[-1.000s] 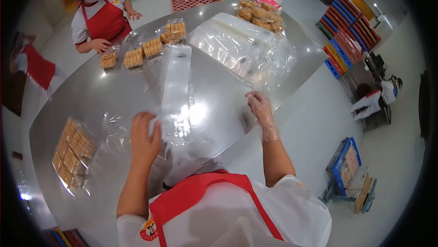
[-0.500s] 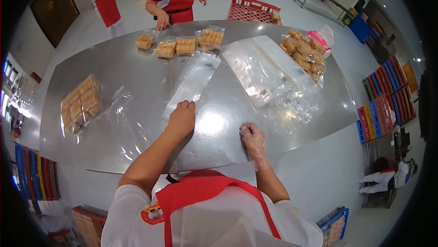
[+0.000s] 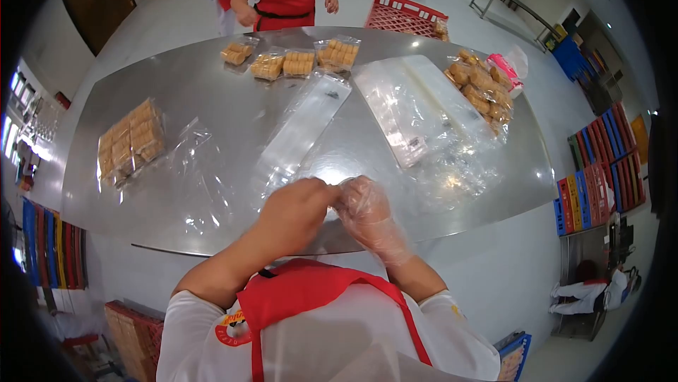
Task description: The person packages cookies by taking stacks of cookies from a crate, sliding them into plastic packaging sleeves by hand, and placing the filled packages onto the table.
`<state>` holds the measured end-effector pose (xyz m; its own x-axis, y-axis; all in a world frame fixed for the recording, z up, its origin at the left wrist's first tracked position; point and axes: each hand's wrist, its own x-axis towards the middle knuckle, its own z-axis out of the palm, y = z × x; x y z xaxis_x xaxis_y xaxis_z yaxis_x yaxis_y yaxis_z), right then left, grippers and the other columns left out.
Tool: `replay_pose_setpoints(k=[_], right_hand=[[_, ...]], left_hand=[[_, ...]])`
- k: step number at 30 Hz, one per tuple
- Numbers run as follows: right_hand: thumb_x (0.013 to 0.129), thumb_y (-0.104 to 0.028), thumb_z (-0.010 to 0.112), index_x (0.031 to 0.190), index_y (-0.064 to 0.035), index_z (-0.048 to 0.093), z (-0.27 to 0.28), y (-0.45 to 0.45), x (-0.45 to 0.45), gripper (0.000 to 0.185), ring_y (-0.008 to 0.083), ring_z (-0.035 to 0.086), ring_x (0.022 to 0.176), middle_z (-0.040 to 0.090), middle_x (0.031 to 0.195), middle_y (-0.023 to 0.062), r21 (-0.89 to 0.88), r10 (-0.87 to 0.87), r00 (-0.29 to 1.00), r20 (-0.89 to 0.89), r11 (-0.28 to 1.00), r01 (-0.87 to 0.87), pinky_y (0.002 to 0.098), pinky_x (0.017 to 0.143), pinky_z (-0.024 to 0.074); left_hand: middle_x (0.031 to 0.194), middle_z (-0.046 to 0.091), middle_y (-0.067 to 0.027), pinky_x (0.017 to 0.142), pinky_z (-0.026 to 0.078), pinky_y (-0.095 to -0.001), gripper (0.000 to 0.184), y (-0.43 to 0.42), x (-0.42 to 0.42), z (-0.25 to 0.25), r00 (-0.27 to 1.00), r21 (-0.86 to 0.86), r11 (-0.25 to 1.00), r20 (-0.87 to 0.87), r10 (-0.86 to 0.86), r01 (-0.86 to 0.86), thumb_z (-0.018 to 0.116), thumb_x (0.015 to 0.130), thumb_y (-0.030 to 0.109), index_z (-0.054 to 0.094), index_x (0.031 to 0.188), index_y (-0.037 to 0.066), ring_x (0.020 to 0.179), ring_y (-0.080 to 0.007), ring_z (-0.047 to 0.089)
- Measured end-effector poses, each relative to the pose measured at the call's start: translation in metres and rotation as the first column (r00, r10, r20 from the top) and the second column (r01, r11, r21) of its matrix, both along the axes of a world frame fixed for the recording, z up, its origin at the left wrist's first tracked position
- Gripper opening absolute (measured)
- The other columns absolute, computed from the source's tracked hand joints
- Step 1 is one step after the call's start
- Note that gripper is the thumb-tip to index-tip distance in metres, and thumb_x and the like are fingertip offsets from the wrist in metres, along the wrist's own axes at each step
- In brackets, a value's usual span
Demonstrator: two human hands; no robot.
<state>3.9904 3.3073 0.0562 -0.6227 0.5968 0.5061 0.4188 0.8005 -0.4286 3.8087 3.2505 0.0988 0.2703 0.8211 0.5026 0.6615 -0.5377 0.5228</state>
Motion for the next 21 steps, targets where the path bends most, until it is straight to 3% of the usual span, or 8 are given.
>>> replay_pose_setpoints(k=[3, 4, 6, 8, 11, 15, 19, 21], right_hand=[[0.086, -0.002, 0.068, 0.116, -0.0032, 0.057, 0.017, -0.016, -0.022, 0.032, 0.0265, 0.062, 0.077, 0.062, 0.093, 0.0137, -0.35, 0.087, 0.903, -0.421, 0.903, -0.25, 0.0335, 0.067, 0.0508], [0.093, -0.003, 0.062, 0.099, -0.0035, 0.058, 0.019, -0.033, -0.037, 0.007, 0.0145, 0.055, 0.073, 0.062, 0.086, 0.0072, -0.565, -0.104, 0.77, -0.63, 0.741, -0.362, 0.0315, 0.067, 0.0472], [0.094, -0.004, 0.061, 0.099, -0.0039, 0.058, 0.035, -0.041, -0.054, 0.006, 0.0162, 0.056, 0.073, 0.062, 0.086, 0.0075, -0.51, -0.027, 0.847, -0.53, 0.809, -0.293, 0.0315, 0.067, 0.0464], [0.094, -0.008, 0.062, 0.098, -0.0048, 0.059, 0.041, -0.035, -0.073, 0.006, 0.0226, 0.056, 0.073, 0.061, 0.086, 0.009, -0.269, 0.052, 0.923, -0.382, 0.949, -0.165, 0.0329, 0.068, 0.0452], [0.092, -0.012, 0.065, 0.093, -0.0048, 0.06, 0.057, -0.048, -0.093, 0.009, 0.0276, 0.056, 0.072, 0.059, 0.084, 0.0104, -0.371, 0.428, 0.804, -0.414, 0.727, -0.578, 0.0363, 0.067, 0.0453], [0.091, -0.015, 0.068, 0.09, -0.0034, 0.061, 0.079, -0.049, -0.141, 0.013, 0.0285, 0.056, 0.072, 0.058, 0.077, 0.0109, -0.074, 0.152, 0.965, -0.213, 0.982, -0.171, 0.0367, 0.068, 0.0459], [0.089, -0.01, 0.066, 0.084, -0.002, 0.063, 0.114, -0.093, -0.18, 0.01, 0.0259, 0.054, 0.07, 0.056, 0.076, 0.0121, -0.52, 0.523, 0.8, -0.293, 0.615, -0.593, 0.0387, 0.066, 0.045], [0.087, -0.009, 0.066, 0.084, -0.0018, 0.062, 0.115, -0.093, -0.197, 0.009, 0.0315, 0.057, 0.073, 0.057, 0.079, 0.0139, -0.372, 0.296, 0.94, -0.168, 0.864, -0.338, 0.0412, 0.065, 0.0452]], left_hand=[[0.074, 0.054, -0.0065, 0.062, 0.048, -0.0309, 0.008, -0.012, -0.018, 0.016, 0.8, -0.175, 0.981, 0.574, 0.173, -0.086, 0.055, 0.097, 0.012, 0.058, 0.097, 0.005, 0.067, -0.0176, 0.057], [0.071, 0.052, -0.0042, 0.06, 0.047, -0.0297, 0.012, -0.016, -0.027, 0.012, 0.642, -0.258, 0.966, 0.742, 0.194, 0.006, 0.054, 0.099, 0.015, 0.057, 0.094, 0.006, 0.064, -0.0158, 0.054], [0.07, 0.05, 0.0003, 0.054, 0.041, -0.0272, 0.023, -0.025, -0.04, 0.008, 0.32, -0.282, 0.936, 0.925, 0.207, 0.212, 0.048, 0.105, 0.023, 0.051, 0.087, 0.008, 0.058, -0.0132, 0.049], [0.068, 0.048, 0.0008, 0.052, 0.038, -0.0265, 0.028, -0.036, -0.055, 0.002, 0.333, -0.287, 0.94, 0.918, 0.215, 0.185, 0.047, 0.105, 0.026, 0.049, 0.083, 0.009, 0.057, -0.011, 0.046], [0.064, 0.044, 0.0018, 0.051, 0.035, -0.0247, 0.034, -0.042, -0.074, -0.005, 0.499, -0.288, 0.957, 0.835, 0.23, 0.04, 0.044, 0.106, 0.029, 0.048, 0.079, 0.009, 0.057, -0.0073, 0.043], [0.063, 0.045, 0.0019, 0.053, 0.03, -0.0232, 0.04, -0.068, -0.113, 0.007, 0.516, -0.255, 0.967, 0.825, 0.23, -0.023, 0.043, 0.107, 0.032, 0.046, 0.074, 0.01, 0.058, -0.0046, 0.039], [0.064, 0.044, 0.0041, 0.051, 0.034, -0.0239, 0.037, -0.078, -0.159, 0.009, 0.639, -0.122, 0.991, 0.759, 0.126, -0.05, 0.049, 0.105, 0.029, 0.053, 0.076, 0.005, 0.057, -0.006, 0.04], [0.065, 0.046, 0.0012, 0.05, 0.037, -0.0263, 0.038, -0.093, -0.182, 0.015, 0.498, -0.233, 0.959, 0.858, 0.124, 0.163, 0.048, 0.105, 0.03, 0.05, 0.076, 0.006, 0.057, -0.0088, 0.044]])
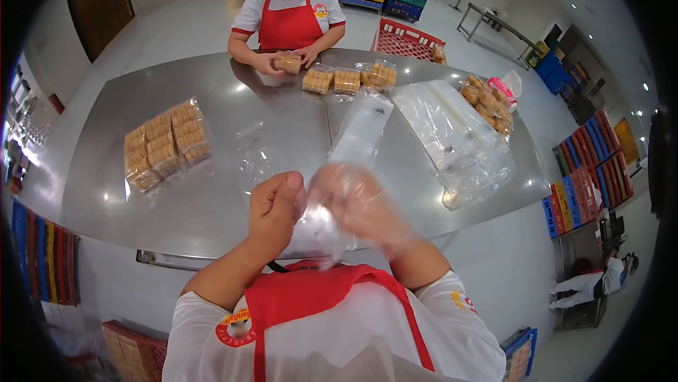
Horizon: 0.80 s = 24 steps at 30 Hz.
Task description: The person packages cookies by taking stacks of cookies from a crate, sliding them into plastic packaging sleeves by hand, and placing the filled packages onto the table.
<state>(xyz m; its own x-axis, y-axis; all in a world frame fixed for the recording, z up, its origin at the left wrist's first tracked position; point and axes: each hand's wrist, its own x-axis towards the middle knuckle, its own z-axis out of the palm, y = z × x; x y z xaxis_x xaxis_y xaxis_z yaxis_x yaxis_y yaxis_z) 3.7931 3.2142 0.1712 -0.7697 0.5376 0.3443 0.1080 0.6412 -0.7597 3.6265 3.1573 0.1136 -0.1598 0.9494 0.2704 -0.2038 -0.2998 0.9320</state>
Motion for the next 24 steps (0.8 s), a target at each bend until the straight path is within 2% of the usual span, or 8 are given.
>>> replay_pose_setpoints(k=[2, 4, 9, 10, 13, 19, 22, 24], right_hand=[[0.086, -0.009, 0.066, 0.087, -0.0031, 0.062, -0.005, 0.007, -0.015, 0.007, 0.0357, 0.061, 0.079, 0.06, 0.082, 0.0154, 0.336, -0.239, 0.971, -0.028, 0.912, 0.234, 0.0442, 0.065, 0.0468], [0.081, -0.002, 0.064, 0.088, -0.0032, 0.062, -0.004, -0.011, -0.029, 0.007, 0.036, 0.059, 0.077, 0.056, 0.082, 0.0138, 0.359, -0.331, 0.94, -0.081, 0.87, 0.337, 0.0448, 0.063, 0.0456], [0.071, 0.007, 0.062, 0.09, -0.0031, 0.063, 0.015, -0.049, -0.043, 0.021, 0.0352, 0.057, 0.079, 0.055, 0.086, 0.0139, 0.419, -0.382, 0.921, -0.082, 0.825, 0.38, 0.0435, 0.066, 0.0458], [0.07, 0.007, 0.062, 0.09, -0.003, 0.062, 0.021, -0.056, -0.046, 0.022, 0.0349, 0.057, 0.079, 0.054, 0.087, 0.014, 0.425, -0.383, 0.921, -0.072, 0.824, 0.376, 0.0432, 0.066, 0.0458], [0.067, 0.009, 0.063, 0.092, -0.0029, 0.062, 0.033, -0.069, -0.051, 0.027, 0.0342, 0.057, 0.08, 0.054, 0.088, 0.0142, 0.43, -0.362, 0.93, -0.068, 0.83, 0.355, 0.0423, 0.067, 0.0458], [0.065, 0.012, 0.065, 0.095, -0.0032, 0.062, 0.037, -0.076, -0.048, 0.034, 0.0334, 0.058, 0.08, 0.054, 0.089, 0.0137, 0.337, -0.251, 0.962, -0.107, 0.901, 0.273, 0.0397, 0.066, 0.0475], [0.065, 0.013, 0.065, 0.096, -0.0027, 0.062, 0.032, -0.073, -0.046, 0.035, 0.0333, 0.059, 0.081, 0.055, 0.091, 0.0139, 0.295, -0.216, 0.966, -0.141, 0.922, 0.249, 0.0384, 0.066, 0.0486], [0.066, 0.012, 0.066, 0.097, -0.0022, 0.062, 0.035, -0.067, -0.041, 0.035, 0.0334, 0.059, 0.082, 0.054, 0.092, 0.0143, 0.321, -0.189, 0.975, -0.116, 0.922, 0.217, 0.038, 0.066, 0.049]], left_hand=[[0.068, 0.048, -0.0015, 0.052, 0.04, -0.0284, 0.036, -0.01, -0.021, 0.005, 0.976, -0.029, 0.982, 0.124, -0.18, 0.185, 0.049, 0.104, 0.03, 0.05, 0.077, 0.005, 0.059, -0.0115, 0.048], [0.074, 0.052, -0.0042, 0.056, 0.045, -0.03, 0.034, -0.015, -0.04, 0.009, 0.92, 0.027, 0.933, 0.155, -0.359, 0.359, 0.051, 0.103, 0.029, 0.051, 0.081, 0.004, 0.062, -0.0141, 0.052], [0.092, 0.056, -0.008, 0.074, 0.05, -0.0319, 0.026, -0.039, -0.075, 0.028, 0.82, 0.008, 0.821, -0.043, -0.57, 0.571, 0.057, 0.1, 0.027, 0.054, 0.096, 0.002, 0.082, -0.0178, 0.059], [0.095, 0.056, -0.0085, 0.077, 0.05, -0.0322, 0.026, -0.041, -0.079, 0.029, 0.805, 0.028, 0.807, -0.095, -0.585, 0.59, 0.057, 0.099, 0.027, 0.054, 0.1, 0.001, 0.087, -0.0183, 0.06], [0.091, 0.055, -0.0042, 0.071, 0.044, -0.0249, 0.019, -0.046, -0.082, 0.03, 0.777, 0.133, 0.767, -0.045, -0.628, 0.627, 0.058, 0.099, 0.019, 0.054, 0.098, 0.001, 0.079, -0.0101, 0.051], [0.096, 0.055, -0.0053, 0.079, 0.043, -0.0277, 0.014, -0.056, -0.073, 0.031, 0.744, 0.232, 0.727, 0.022, -0.668, 0.646, 0.06, 0.097, 0.015, 0.055, 0.1, 0.002, 0.086, -0.0142, 0.052], [0.094, 0.056, -0.0075, 0.079, 0.045, -0.0295, 0.015, -0.057, -0.067, 0.025, 0.816, 0.253, 0.778, -0.107, -0.568, 0.575, 0.063, 0.095, 0.013, 0.055, 0.101, 0.001, 0.084, -0.0175, 0.054], [0.092, 0.057, -0.009, 0.077, 0.047, -0.031, 0.013, -0.058, -0.066, 0.036, 0.849, 0.273, 0.814, -0.301, -0.434, 0.512, 0.064, 0.093, 0.01, 0.056, 0.1, 0.001, 0.082, -0.0208, 0.055]])
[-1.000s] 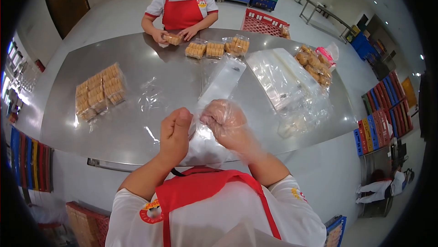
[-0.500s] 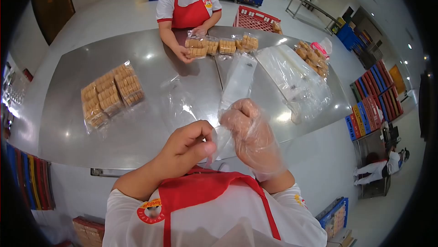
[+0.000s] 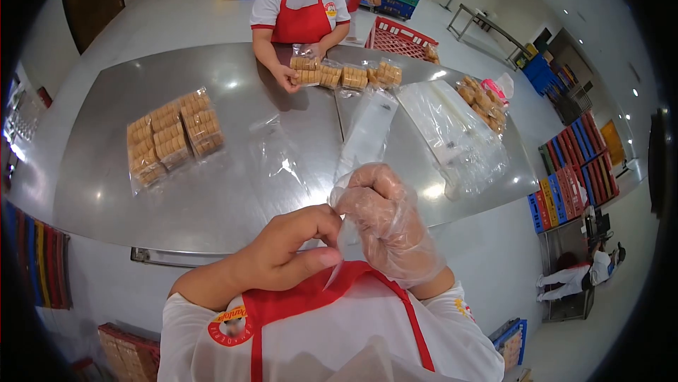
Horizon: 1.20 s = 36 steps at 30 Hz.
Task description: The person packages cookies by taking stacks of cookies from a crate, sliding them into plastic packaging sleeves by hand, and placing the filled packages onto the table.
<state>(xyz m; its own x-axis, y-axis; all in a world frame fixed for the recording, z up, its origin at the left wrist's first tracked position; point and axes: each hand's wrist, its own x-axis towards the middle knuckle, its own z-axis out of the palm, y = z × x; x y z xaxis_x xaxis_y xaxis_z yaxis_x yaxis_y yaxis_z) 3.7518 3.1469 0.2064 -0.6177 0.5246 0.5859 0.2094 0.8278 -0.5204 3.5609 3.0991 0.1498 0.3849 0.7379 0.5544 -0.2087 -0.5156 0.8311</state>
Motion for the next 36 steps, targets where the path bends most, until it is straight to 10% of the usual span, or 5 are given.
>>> replay_pose_setpoints(k=[10, 24, 27, 33, 36], right_hand=[[0.087, -0.004, 0.066, 0.132, -0.0064, 0.048, -0.026, 0.015, 0.009, 0.048, 0.0214, 0.056, 0.095, 0.048, 0.127, 0.015, -0.427, 0.174, 0.942, -0.288, 0.857, -0.289, 0.0325, 0.083, 0.0491], [0.088, -0.016, 0.062, 0.082, -0.0007, 0.059, -0.102, 0.064, 0.044, 0.016, 0.0122, 0.051, 0.069, 0.056, 0.069, 0.0043, -0.798, -0.242, 0.969, 0.054, 0.572, 0.187, 0.0297, 0.063, 0.0437], [0.085, -0.013, 0.063, 0.084, -0.0013, 0.06, -0.108, 0.064, 0.049, 0.012, 0.0157, 0.055, 0.071, 0.058, 0.076, 0.0062, -0.719, -0.218, 0.97, 0.107, 0.657, 0.227, 0.033, 0.067, 0.0476], [0.076, -0.01, 0.064, 0.089, -0.0036, 0.06, -0.092, 0.064, 0.046, 0.015, 0.0304, 0.059, 0.082, 0.06, 0.093, 0.0138, 0.697, -0.072, 0.997, -0.009, 0.715, 0.058, 0.0405, 0.071, 0.0521], [0.076, 0.0, 0.062, 0.101, -0.0036, 0.059, -0.053, 0.054, 0.039, 0.025, 0.0313, 0.059, 0.088, 0.057, 0.099, 0.0142, 0.276, 0.27, 0.903, 0.333, 0.888, -0.367, 0.0377, 0.071, 0.0521]], left_hand=[[0.082, 0.057, -0.0099, 0.066, 0.048, -0.0313, 0.011, 0.014, 0.021, 0.007, 0.903, 0.224, 0.911, -0.185, 0.389, -0.346, 0.065, 0.077, 0.003, 0.057, 0.083, 0.004, 0.071, -0.0225, 0.058], [0.13, 0.057, -0.0141, 0.059, 0.052, -0.0326, 0.033, 0.036, 0.026, -0.012, 0.369, 0.626, 0.676, -0.566, 0.737, -0.39, 0.058, 0.073, -0.004, 0.065, 0.103, 0.008, 0.07, -0.023, 0.064], [0.131, 0.056, -0.0126, 0.061, 0.052, -0.0345, 0.039, 0.036, 0.032, -0.016, 0.385, 0.476, 0.719, -0.622, 0.682, -0.506, 0.057, 0.071, -0.005, 0.063, 0.108, 0.007, 0.072, -0.0275, 0.064], [0.137, 0.049, -0.0151, 0.074, 0.052, -0.0386, 0.06, 0.044, 0.033, -0.01, 0.587, 0.137, 0.853, -0.67, 0.454, -0.503, 0.058, 0.065, -0.005, 0.052, 0.124, 0.006, 0.099, -0.0327, 0.063], [0.137, 0.047, -0.0179, 0.076, 0.052, -0.0394, 0.065, 0.051, 0.042, -0.001, 0.627, 0.192, 0.887, -0.645, 0.436, -0.419, 0.058, 0.065, -0.006, 0.05, 0.128, 0.004, 0.104, -0.0335, 0.062]])
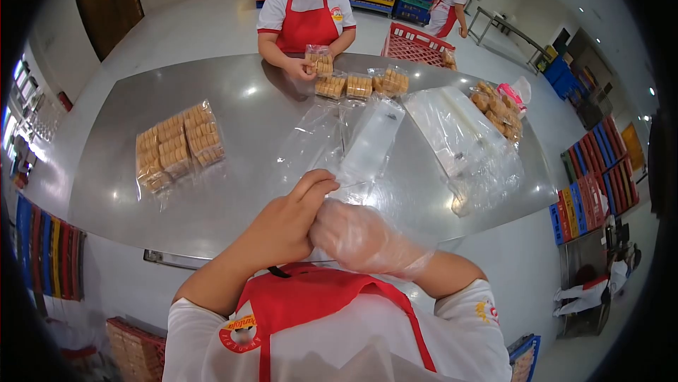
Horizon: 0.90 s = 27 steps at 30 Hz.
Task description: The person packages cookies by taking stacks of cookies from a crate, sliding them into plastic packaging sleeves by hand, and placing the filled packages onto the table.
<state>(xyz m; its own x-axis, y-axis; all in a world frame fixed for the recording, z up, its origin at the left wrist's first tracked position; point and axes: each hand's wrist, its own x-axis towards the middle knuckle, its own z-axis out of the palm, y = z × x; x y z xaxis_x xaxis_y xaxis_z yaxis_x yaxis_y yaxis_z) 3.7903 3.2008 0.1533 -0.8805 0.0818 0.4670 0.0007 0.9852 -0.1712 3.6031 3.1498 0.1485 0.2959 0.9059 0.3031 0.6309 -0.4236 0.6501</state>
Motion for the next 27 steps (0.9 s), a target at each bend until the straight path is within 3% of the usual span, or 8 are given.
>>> replay_pose_setpoints(k=[3, 8, 11, 14, 16, 18, 20, 27], right_hand=[[0.088, -0.006, 0.057, 0.12, -0.0012, 0.051, 0.009, 0.01, 0.005, 0.034, 0.0289, 0.056, 0.103, 0.054, 0.113, 0.0149, -0.14, -0.209, 0.893, 0.399, 0.949, 0.284, 0.0349, 0.083, 0.0503], [0.092, -0.016, 0.055, 0.136, 0.0003, 0.037, -0.051, 0.073, -0.045, 0.05, 0.0318, 0.047, 0.121, 0.045, 0.131, 0.0199, -0.107, -0.426, 0.825, 0.371, 0.863, 0.494, 0.0371, 0.098, 0.0444], [0.094, -0.022, 0.054, 0.145, 0.0013, 0.029, -0.082, 0.09, -0.074, 0.061, 0.0335, 0.042, 0.132, 0.04, 0.142, 0.0229, -0.159, -0.5, 0.807, 0.315, 0.81, 0.564, 0.0384, 0.107, 0.0409], [0.094, -0.029, 0.058, 0.151, -0.0004, 0.025, -0.106, 0.082, -0.054, 0.072, 0.036, 0.038, 0.14, 0.037, 0.15, 0.0241, -0.411, -0.348, 0.924, 0.161, 0.827, 0.383, 0.0413, 0.114, 0.0377], [0.09, -0.031, 0.067, 0.151, -0.0055, 0.03, -0.109, 0.071, -0.034, 0.076, 0.0374, 0.037, 0.14, 0.035, 0.151, 0.0211, -0.648, -0.221, 0.975, 0.023, 0.74, 0.183, 0.0438, 0.112, 0.0387], [0.083, -0.029, 0.076, 0.149, -0.0115, 0.036, -0.085, 0.052, -0.029, 0.079, 0.0358, 0.037, 0.14, 0.032, 0.154, 0.016, -0.622, -0.211, 0.977, 0.04, 0.76, 0.19, 0.0433, 0.107, 0.0449], [0.079, -0.032, 0.08, 0.149, -0.0159, 0.039, -0.063, 0.037, -0.027, 0.083, 0.0368, 0.036, 0.14, 0.028, 0.156, 0.0154, -0.589, -0.213, 0.971, 0.111, 0.773, 0.236, 0.0438, 0.106, 0.0452], [0.071, -0.053, 0.082, 0.154, -0.02, 0.03, -0.067, 0.018, -0.005, 0.104, 0.0425, 0.024, 0.146, 0.018, 0.161, 0.0165, -0.796, -0.091, 0.979, 0.182, 0.571, 0.201, 0.0499, 0.116, 0.0333]], left_hand=[[0.137, 0.048, -0.0189, 0.074, 0.054, -0.0393, 0.063, 0.001, 0.01, 0.012, 0.994, 0.109, 0.993, -0.103, -0.026, 0.038, 0.056, 0.066, -0.004, 0.05, 0.129, 0.001, 0.096, -0.0348, 0.065], [0.136, 0.05, -0.0217, 0.069, 0.057, -0.0389, 0.055, 0.003, 0.061, 0.003, 0.922, 0.109, 0.969, -0.345, -0.173, 0.222, 0.054, 0.071, 0.0, 0.053, 0.126, -0.003, 0.083, -0.0365, 0.068], [0.134, 0.051, -0.0226, 0.076, 0.055, -0.0404, 0.049, -0.005, 0.1, -0.002, 0.823, -0.219, 0.903, -0.374, -0.428, 0.37, 0.055, 0.075, 0.001, 0.055, 0.124, -0.003, 0.092, -0.0365, 0.066], [0.126, 0.056, -0.0219, 0.093, 0.049, -0.0493, 0.043, -0.005, 0.066, 0.004, 0.834, 0.235, 0.836, 0.141, -0.534, 0.496, 0.06, 0.082, 0.006, 0.055, 0.124, -0.003, 0.105, -0.0378, 0.061], [0.118, 0.06, -0.0202, 0.101, 0.042, -0.0499, 0.041, 0.013, 0.023, -0.007, 0.996, 0.485, 0.872, 0.089, 0.025, -0.065, 0.059, 0.088, 0.009, 0.056, 0.127, 0.001, 0.119, -0.038, 0.051], [0.111, 0.063, -0.0179, 0.092, 0.046, -0.0431, 0.031, 0.042, -0.009, -0.03, 0.796, 0.412, 0.681, 0.303, 0.524, -0.605, 0.062, 0.09, 0.012, 0.061, 0.118, 0.0, 0.108, -0.0336, 0.057], [0.104, 0.063, -0.0107, 0.087, 0.049, -0.0332, 0.029, 0.05, -0.038, -0.064, 0.79, -0.119, 0.882, 0.402, 0.463, -0.456, 0.059, 0.093, 0.011, 0.061, 0.119, 0.001, 0.095, -0.0237, 0.061], [0.106, 0.067, -0.0121, 0.085, 0.049, -0.0337, 0.036, 0.055, -0.076, -0.114, 0.611, -0.506, 0.848, 0.626, 0.485, -0.155, 0.069, 0.09, 0.022, 0.063, 0.122, 0.006, 0.091, -0.0241, 0.061]])
